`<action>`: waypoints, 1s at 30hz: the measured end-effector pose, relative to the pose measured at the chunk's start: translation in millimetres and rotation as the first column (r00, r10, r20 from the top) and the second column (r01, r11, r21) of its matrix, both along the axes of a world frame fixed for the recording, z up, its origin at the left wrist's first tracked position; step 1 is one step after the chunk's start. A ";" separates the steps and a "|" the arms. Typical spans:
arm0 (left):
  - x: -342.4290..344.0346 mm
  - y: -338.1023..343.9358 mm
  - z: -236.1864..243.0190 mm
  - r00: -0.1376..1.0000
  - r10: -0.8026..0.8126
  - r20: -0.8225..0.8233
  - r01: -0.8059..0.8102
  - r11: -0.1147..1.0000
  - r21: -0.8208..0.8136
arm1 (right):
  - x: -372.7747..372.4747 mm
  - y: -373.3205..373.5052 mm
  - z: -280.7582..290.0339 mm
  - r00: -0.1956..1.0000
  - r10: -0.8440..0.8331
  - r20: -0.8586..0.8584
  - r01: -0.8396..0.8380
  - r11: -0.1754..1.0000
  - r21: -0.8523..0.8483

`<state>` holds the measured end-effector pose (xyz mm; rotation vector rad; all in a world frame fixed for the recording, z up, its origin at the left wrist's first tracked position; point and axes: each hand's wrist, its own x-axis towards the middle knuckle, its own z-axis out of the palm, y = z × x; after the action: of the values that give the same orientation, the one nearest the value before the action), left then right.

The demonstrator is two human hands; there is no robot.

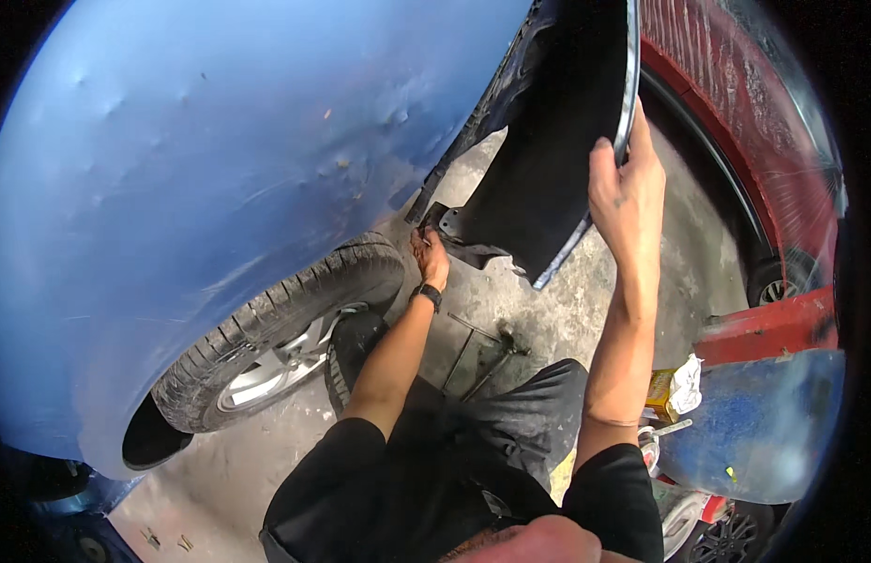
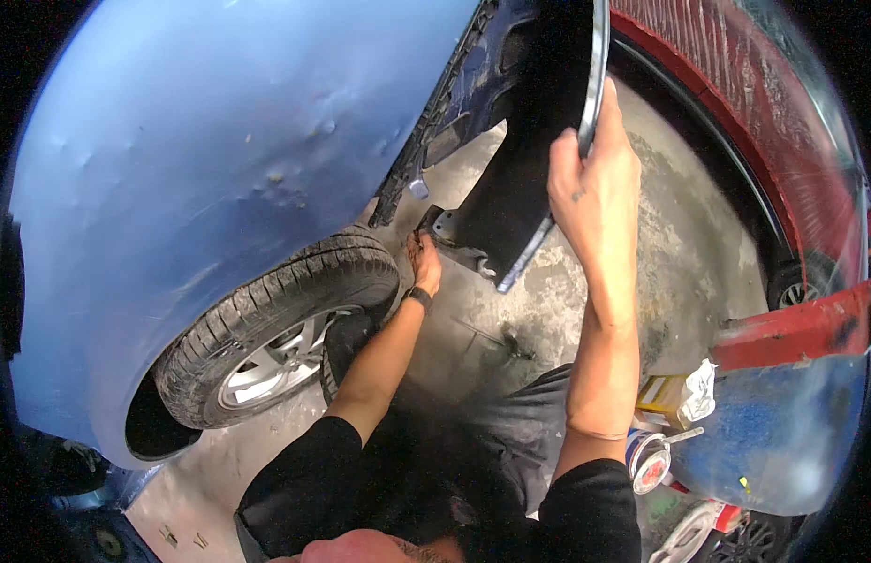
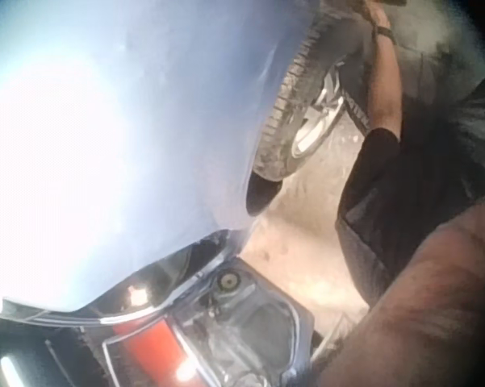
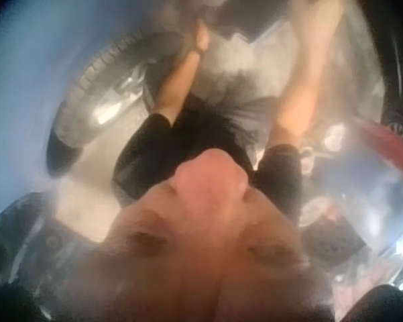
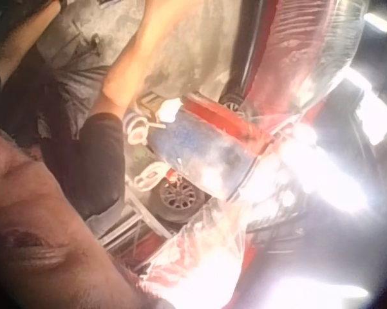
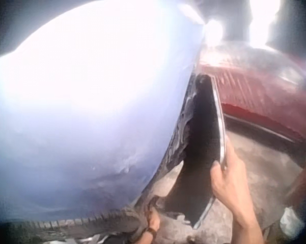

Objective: The person uses a T-handle wrench and their hands to detach and align a plastic trim piece on the blue car body near the wheel well.

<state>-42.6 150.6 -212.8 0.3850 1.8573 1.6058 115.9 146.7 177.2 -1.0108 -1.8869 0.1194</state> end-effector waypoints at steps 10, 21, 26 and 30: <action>4.9 -0.4 27.7 0.992 0.005 -0.122 -0.001 1.000 0.029 | 18.2 11.5 3.6 0.998 0.064 0.006 -0.064 0.997 -0.036; 9.2 4.1 21.8 0.990 -0.096 -0.104 0.102 0.993 0.052 | -8.2 -0.3 -0.7 0.998 -0.023 0.059 0.021 0.999 0.040; 18.1 -39.3 56.5 0.988 -0.003 -0.152 0.025 0.989 0.143 | -7.7 1.6 0.8 0.999 0.030 0.034 -0.031 0.999 0.031; 67.0 -133.2 171.2 0.958 -0.033 -0.284 0.157 0.892 0.424 | -4.7 3.9 -10.8 0.999 0.028 -0.032 -0.025 0.997 0.076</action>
<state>24.4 17.4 -41.6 0.9239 1.6094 1.9835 111.2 150.6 166.4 -0.9277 -1.8611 0.0791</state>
